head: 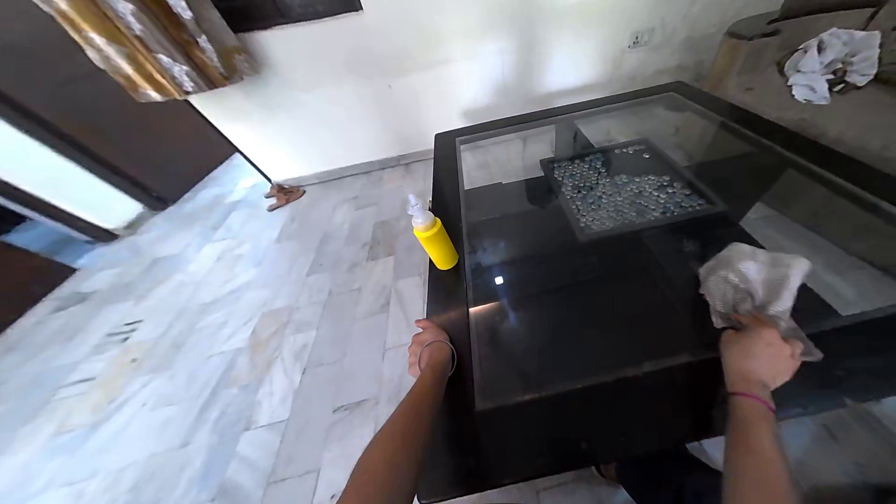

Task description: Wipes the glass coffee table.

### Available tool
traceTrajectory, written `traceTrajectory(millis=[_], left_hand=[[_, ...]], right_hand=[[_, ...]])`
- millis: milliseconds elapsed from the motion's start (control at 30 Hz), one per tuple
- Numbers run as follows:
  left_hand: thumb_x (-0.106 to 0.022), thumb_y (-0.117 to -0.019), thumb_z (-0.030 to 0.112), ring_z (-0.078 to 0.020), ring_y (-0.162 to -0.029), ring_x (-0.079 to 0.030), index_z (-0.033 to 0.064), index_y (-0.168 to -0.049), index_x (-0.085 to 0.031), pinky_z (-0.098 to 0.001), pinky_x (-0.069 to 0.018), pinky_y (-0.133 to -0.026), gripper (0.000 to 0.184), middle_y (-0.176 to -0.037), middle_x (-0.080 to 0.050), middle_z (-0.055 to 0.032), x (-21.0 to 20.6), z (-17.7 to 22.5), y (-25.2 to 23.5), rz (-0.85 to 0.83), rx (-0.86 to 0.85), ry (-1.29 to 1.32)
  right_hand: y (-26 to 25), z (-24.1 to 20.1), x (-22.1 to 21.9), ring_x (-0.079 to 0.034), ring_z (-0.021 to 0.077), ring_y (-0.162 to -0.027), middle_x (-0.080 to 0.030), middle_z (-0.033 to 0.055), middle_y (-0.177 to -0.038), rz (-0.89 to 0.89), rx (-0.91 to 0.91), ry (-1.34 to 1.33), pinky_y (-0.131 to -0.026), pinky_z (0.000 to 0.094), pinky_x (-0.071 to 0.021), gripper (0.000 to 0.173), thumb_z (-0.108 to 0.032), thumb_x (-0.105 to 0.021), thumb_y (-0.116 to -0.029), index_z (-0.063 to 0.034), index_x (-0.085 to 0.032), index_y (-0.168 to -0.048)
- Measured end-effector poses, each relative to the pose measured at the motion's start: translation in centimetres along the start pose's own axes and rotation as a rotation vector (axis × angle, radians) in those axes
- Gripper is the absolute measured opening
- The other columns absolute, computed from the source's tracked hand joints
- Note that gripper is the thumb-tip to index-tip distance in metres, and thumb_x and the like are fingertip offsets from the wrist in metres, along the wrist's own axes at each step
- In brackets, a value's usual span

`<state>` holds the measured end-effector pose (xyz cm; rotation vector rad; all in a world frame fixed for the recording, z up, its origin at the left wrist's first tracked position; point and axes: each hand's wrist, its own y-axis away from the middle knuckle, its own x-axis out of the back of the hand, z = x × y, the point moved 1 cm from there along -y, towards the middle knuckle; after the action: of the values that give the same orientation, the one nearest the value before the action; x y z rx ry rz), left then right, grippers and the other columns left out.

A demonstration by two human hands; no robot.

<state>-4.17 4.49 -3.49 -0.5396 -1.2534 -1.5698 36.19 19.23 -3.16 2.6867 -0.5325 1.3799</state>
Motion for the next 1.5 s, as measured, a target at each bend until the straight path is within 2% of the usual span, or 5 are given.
traceTrajectory(millis=[700, 1033, 1233, 1333, 1500], left_hand=[[-0.011, -0.1114, 0.053, -0.0359, -0.132, -0.06, 0.0028, -0.13, -0.066, -0.0574, -0.0497, -0.102, 0.077, -0.136, -0.065, -0.0213, 0.1, 0.2, -0.1, -0.015, 0.003, -0.004], [-0.01, -0.1113, 0.051, -0.0363, -0.132, -0.06, 0.001, -0.128, -0.067, -0.0576, -0.0492, -0.103, 0.078, -0.138, -0.064, -0.0216, 0.1, 0.5, -0.3, -0.009, 0.069, 0.056], [-0.011, -0.1112, 0.052, -0.0353, -0.132, -0.06, 0.0028, -0.129, -0.067, -0.0573, -0.0497, -0.102, 0.077, -0.136, -0.065, -0.0211, 0.2, 0.3, -0.3, -0.033, 0.062, 0.043], [-0.01, -0.1111, 0.052, -0.0353, -0.133, -0.059, 0.0028, -0.129, -0.067, -0.057, -0.0488, -0.103, 0.078, -0.138, -0.064, -0.0209, 0.1, 0.2, -0.6, -0.044, 0.064, 0.066], [-0.01, -0.1115, 0.051, -0.036, -0.133, -0.059, 0.0027, -0.128, -0.068, -0.0575, -0.0488, -0.103, 0.077, -0.137, -0.064, -0.0212, 0.1, 0.3, -0.6, -0.043, 0.067, 0.073]], right_hand=[[15.5, -18.8, -9.8, -0.051, 0.0374, -0.134, -0.063, 0.0114, -0.142, -1.075, 1.149, -0.016, -0.113, 0.0518, -0.0374, 0.031, 0.004, -0.053, -0.0966, -0.0032, -0.075, -0.117], [-0.1, -16.8, -10.7, -0.059, 0.0404, -0.121, -0.072, 0.0129, -0.123, -0.572, 0.946, 0.151, -0.105, 0.0558, -0.0427, 0.016, 0.002, -0.064, -0.0949, -0.003, -0.078, -0.1], [-7.2, -8.0, -5.0, -0.054, 0.0592, -0.122, -0.06, 0.0402, -0.123, -0.206, 0.299, 0.35, -0.097, 0.0709, -0.0443, 0.023, -0.008, -0.064, -0.0988, 0.0113, -0.067, -0.112], [-10.5, -0.9, -5.5, -0.059, 0.0632, -0.111, -0.062, 0.0452, -0.112, 0.177, 0.287, 0.32, -0.095, 0.0707, -0.0463, 0.028, -0.005, -0.06, -0.0966, 0.02, -0.065, -0.106], [-9.8, -5.7, -2.7, -0.049, 0.053, -0.135, -0.051, 0.0414, -0.139, -0.201, -0.053, 0.389, -0.108, 0.0611, -0.0403, 0.034, -0.005, -0.05, -0.1043, 0.0189, -0.056, -0.127]])
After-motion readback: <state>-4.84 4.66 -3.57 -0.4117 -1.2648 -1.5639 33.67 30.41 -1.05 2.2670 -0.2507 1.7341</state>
